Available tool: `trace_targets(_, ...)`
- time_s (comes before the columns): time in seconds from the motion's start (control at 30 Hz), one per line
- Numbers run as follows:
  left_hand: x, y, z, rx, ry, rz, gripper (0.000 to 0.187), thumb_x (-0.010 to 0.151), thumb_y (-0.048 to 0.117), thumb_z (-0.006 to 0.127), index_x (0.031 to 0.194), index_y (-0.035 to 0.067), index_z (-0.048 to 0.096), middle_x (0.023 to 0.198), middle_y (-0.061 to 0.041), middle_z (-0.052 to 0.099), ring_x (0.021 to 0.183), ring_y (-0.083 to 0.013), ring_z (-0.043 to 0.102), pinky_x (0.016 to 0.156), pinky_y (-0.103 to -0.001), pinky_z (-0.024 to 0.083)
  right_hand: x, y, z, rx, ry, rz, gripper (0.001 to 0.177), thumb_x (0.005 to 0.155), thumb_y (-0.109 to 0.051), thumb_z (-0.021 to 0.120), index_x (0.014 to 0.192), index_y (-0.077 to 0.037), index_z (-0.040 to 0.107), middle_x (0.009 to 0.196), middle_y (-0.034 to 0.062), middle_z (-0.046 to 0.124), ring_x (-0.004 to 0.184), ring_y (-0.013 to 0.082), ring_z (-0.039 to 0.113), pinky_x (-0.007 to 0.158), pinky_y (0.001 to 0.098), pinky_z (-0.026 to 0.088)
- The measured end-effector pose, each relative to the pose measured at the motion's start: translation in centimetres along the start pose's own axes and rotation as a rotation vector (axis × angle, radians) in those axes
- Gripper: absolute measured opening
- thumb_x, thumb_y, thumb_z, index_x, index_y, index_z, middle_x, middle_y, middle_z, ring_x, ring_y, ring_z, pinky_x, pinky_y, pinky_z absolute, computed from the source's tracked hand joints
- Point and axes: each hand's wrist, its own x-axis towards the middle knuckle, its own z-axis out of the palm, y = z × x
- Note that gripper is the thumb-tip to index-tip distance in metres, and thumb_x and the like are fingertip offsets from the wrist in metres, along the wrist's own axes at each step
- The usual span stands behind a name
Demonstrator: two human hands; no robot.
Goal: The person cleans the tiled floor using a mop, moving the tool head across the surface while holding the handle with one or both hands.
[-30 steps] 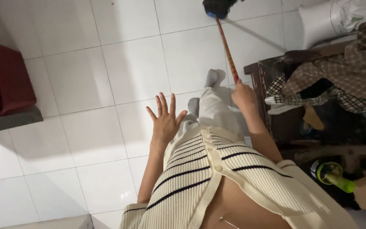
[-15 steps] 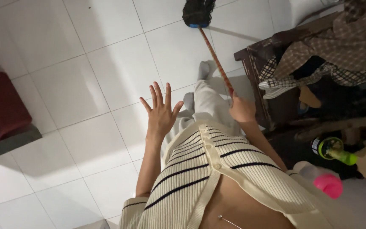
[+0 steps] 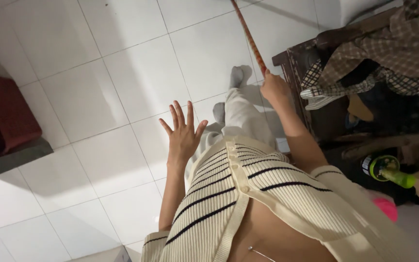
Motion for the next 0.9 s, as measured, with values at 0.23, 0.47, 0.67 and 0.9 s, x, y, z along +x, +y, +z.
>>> trace_targets(0.23,-2.0,-0.7,0.6,-0.061,0.001,-0.060,0.082,0.104,0.065,0.030,0.164,0.010,0.017,0.168,-0.029,0.002,0.156,-0.0428,-0.002,0.115,-0.077,-0.004,0.9,-0.2,7.1,-0.020,-0.013,-0.011,0.059,0.094,-0.018,0.057,0.150,-0.003,0.045,0.098,0.0244,0.073,0.093,0.0425,0.071,0.080,0.0540,0.056)
trace_targets(0.47,-1.2,-0.1,2.0,-0.012,-0.029,0.051,0.083,0.103,0.065,0.030,0.164,0.010,0.020,0.167,-0.031,0.005,0.156,-0.0446,0.000,0.113,-0.077,-0.001,-5.3,-0.6,2.9,0.013,-0.090,-0.032,0.057,0.100,-0.028,0.052,0.156,-0.027,0.041,0.097,0.0209,0.073,0.090,0.0420,0.069,0.081,0.0534,0.054)
trace_targets(0.67,2.5,2.2,1.3,0.101,0.015,0.247,0.083,0.103,0.065,0.034,0.163,0.008,0.022,0.166,-0.033,0.009,0.155,-0.0466,0.007,0.112,-0.080,0.007,-12.9,2.7,-4.8,-0.012,-0.142,0.009,0.057,0.101,-0.029,0.049,0.158,-0.028,0.040,0.092,0.0228,0.072,0.085,0.0436,0.069,0.079,0.0539,0.053)
trace_targets(0.9,5.9,5.0,-0.4,0.149,0.074,0.395,0.085,0.103,0.066,0.036,0.163,0.007,0.024,0.166,-0.033,0.011,0.155,-0.0471,0.010,0.113,-0.080,0.010,-19.7,6.3,-5.8,0.139,0.076,0.199,0.049,0.094,-0.033,0.061,0.141,-0.018,0.061,0.101,0.0211,0.074,0.091,0.0411,0.070,0.080,0.0509,0.055)
